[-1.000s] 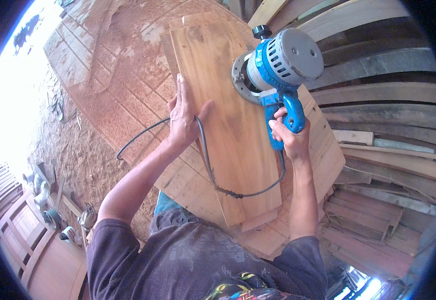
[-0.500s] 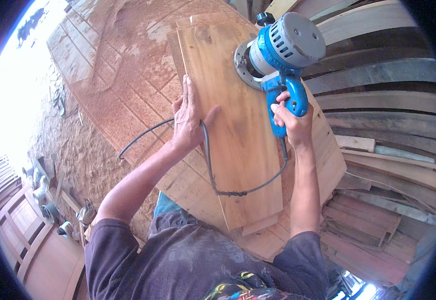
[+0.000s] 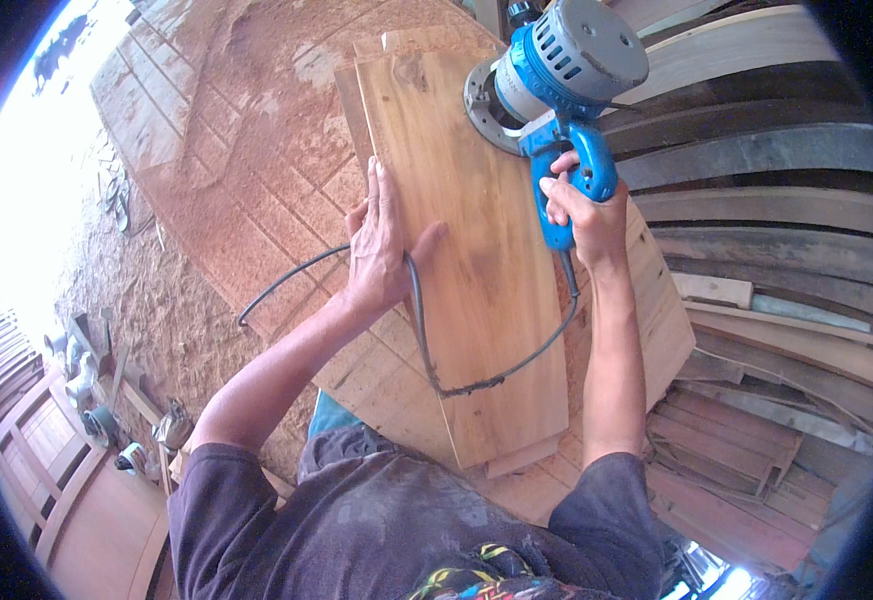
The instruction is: The person uses a handheld electric router to smooth the edges of several wooden planks on a workbench. They repeatedly position the planks, run the router along the edges, and flip the pieces to work on different sides.
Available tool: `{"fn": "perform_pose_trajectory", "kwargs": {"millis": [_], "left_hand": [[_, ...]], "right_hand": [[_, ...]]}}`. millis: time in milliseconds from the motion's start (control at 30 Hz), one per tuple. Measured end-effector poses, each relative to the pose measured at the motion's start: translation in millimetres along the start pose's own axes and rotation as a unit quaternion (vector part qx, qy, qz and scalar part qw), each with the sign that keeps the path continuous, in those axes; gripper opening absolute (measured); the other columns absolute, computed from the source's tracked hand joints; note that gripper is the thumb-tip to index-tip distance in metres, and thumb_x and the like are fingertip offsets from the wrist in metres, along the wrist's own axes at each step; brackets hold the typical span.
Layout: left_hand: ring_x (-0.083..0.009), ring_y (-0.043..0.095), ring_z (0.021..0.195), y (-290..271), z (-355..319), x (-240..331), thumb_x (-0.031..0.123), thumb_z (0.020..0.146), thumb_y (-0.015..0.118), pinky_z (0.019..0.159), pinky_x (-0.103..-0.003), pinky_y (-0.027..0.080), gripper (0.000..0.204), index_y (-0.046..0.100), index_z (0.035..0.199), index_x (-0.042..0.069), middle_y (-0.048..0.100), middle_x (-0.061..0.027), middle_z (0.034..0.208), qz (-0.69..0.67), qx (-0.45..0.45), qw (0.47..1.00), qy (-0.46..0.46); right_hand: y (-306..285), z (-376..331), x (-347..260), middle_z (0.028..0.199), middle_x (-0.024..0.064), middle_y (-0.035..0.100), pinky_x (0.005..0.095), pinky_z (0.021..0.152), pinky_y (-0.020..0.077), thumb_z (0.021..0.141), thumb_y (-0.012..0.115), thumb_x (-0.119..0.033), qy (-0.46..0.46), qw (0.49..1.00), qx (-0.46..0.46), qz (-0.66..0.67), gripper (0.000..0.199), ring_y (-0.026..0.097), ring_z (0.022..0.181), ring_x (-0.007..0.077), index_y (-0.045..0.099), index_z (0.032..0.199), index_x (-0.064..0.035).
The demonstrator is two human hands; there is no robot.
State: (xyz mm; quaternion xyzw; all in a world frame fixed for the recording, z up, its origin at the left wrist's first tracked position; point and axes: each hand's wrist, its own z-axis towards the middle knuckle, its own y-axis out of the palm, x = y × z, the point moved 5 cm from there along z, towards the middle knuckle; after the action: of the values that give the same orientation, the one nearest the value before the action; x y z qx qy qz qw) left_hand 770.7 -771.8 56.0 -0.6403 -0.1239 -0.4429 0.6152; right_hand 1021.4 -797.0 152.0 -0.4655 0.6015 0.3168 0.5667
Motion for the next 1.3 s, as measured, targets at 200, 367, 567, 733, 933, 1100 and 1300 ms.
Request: {"fn": "perform_pose_trajectory", "kwargs": {"millis": [200,367,567,733,933,1100,1300], "left_hand": [[-0.0488,0.036,0.147,-1,0,2,0.038,0.094,0.072,0.119,-0.050,0.023,0.103,0.009,0.159,-0.012,0.015,-0.0417,0.163,-0.002,-0.009,1.000,0.000],[-0.0494,0.039,0.145,-3,1,5,0.039,0.094,0.072,0.119,-0.050,0.025,0.102,0.011,0.159,-0.012,0.016,-0.0413,0.163,0.001,-0.023,1.000,-0.008],[-0.0493,0.039,0.144,-2,0,3,0.041,0.094,0.071,0.118,-0.050,0.025,0.103,0.011,0.160,-0.011,0.015,-0.0400,0.164,0.011,-0.029,0.999,-0.013],[-0.0488,0.037,0.145,-1,-1,3,0.043,0.094,0.071,0.119,-0.051,0.024,0.105,0.010,0.160,-0.011,0.013,-0.0396,0.165,0.012,-0.032,0.999,-0.010],[-0.0487,0.036,0.146,-2,-4,5,0.043,0.094,0.071,0.119,-0.050,0.024,0.104,0.010,0.160,-0.010,0.014,-0.0392,0.165,0.015,-0.035,0.999,-0.019],[-0.0479,0.037,0.146,-2,-6,6,0.042,0.093,0.073,0.119,-0.049,0.024,0.105,0.011,0.161,-0.009,0.016,-0.0378,0.166,0.004,-0.033,0.999,-0.015],[-0.0433,0.038,0.147,-4,-11,8,0.038,0.091,0.076,0.120,-0.047,0.025,0.104,0.015,0.161,-0.007,0.018,-0.0342,0.167,-0.017,0.004,1.000,-0.015]], "right_hand": [[6,16,-4,0.067,-0.0005,0.056,0.0277,0.052,0.0420,0.087,0.070,0.001,-0.011,1.000,-0.012,0.001,0.013,0.050,0.054,0.0077,0.063,0.098,-0.0045],[8,29,-2,0.066,-0.0006,0.056,0.0277,0.052,0.0420,0.087,0.070,0.001,-0.022,1.000,-0.020,0.010,0.014,0.049,0.054,0.0076,0.063,0.098,-0.0048],[15,43,-7,0.066,-0.0009,0.055,0.0280,0.052,0.0423,0.087,0.070,0.001,-0.020,0.999,-0.022,0.016,0.015,0.050,0.054,0.0079,0.063,0.099,-0.0049],[18,56,-7,0.067,0.0001,0.057,0.0275,0.051,0.0424,0.086,0.071,0.001,-0.024,0.999,-0.024,0.027,0.016,0.052,0.054,0.0078,0.064,0.099,-0.0048],[22,71,-10,0.068,0.0019,0.061,0.0270,0.050,0.0426,0.083,0.074,-0.001,-0.032,0.999,-0.022,0.038,0.014,0.053,0.054,0.0079,0.066,0.094,-0.0045],[26,94,-13,0.068,0.0023,0.061,0.0278,0.049,0.0433,0.081,0.075,-0.002,-0.031,0.998,-0.021,0.042,0.016,0.054,0.053,0.0082,0.066,0.095,-0.0042],[33,95,-14,0.070,0.0029,0.062,0.0278,0.050,0.0450,0.083,0.072,-0.002,-0.058,0.996,0.035,0.051,0.019,0.054,0.053,0.0090,0.067,0.101,-0.0024]]}}
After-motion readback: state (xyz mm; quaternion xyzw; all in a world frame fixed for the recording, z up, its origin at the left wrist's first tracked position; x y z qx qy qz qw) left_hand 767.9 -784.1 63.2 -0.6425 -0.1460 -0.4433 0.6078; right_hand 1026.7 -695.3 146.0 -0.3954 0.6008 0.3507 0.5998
